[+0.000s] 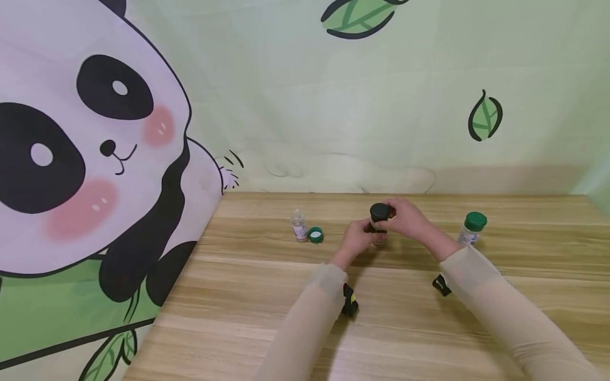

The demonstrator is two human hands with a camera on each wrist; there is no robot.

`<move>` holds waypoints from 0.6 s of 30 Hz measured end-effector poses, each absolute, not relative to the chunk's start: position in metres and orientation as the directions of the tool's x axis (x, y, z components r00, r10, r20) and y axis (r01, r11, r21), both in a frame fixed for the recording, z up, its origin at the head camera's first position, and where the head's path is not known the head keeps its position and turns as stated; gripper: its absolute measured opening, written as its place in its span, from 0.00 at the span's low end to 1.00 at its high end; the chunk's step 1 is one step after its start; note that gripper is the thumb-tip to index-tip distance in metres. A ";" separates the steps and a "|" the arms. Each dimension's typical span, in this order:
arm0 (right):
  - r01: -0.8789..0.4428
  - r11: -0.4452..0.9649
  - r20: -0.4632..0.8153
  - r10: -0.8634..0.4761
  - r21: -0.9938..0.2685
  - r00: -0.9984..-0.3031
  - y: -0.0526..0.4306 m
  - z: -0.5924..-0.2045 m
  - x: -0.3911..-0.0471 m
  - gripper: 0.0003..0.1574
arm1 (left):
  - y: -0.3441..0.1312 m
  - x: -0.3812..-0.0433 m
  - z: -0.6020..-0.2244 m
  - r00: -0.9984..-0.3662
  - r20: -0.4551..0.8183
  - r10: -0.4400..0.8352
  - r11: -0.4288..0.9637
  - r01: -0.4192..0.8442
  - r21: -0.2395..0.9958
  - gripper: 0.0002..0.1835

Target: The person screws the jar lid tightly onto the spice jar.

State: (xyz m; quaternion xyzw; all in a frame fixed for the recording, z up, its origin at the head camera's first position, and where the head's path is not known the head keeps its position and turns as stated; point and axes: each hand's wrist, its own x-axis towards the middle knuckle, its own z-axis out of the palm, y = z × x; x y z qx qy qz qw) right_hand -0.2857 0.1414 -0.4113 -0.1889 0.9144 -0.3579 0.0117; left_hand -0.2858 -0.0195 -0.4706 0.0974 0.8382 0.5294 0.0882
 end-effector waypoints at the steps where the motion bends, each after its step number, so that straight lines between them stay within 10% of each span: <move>1: -0.335 0.675 0.112 -0.352 -0.658 -0.929 0.141 -0.411 -0.285 0.26 | -0.020 -0.286 -0.471 -0.966 -0.043 0.256 0.421 0.071 0.904 0.18; 18: -0.357 0.657 0.133 -0.366 -0.664 -0.921 0.143 -0.419 -0.287 0.25 | -0.020 -0.287 -0.473 -0.964 -0.040 0.264 0.408 0.074 0.910 0.18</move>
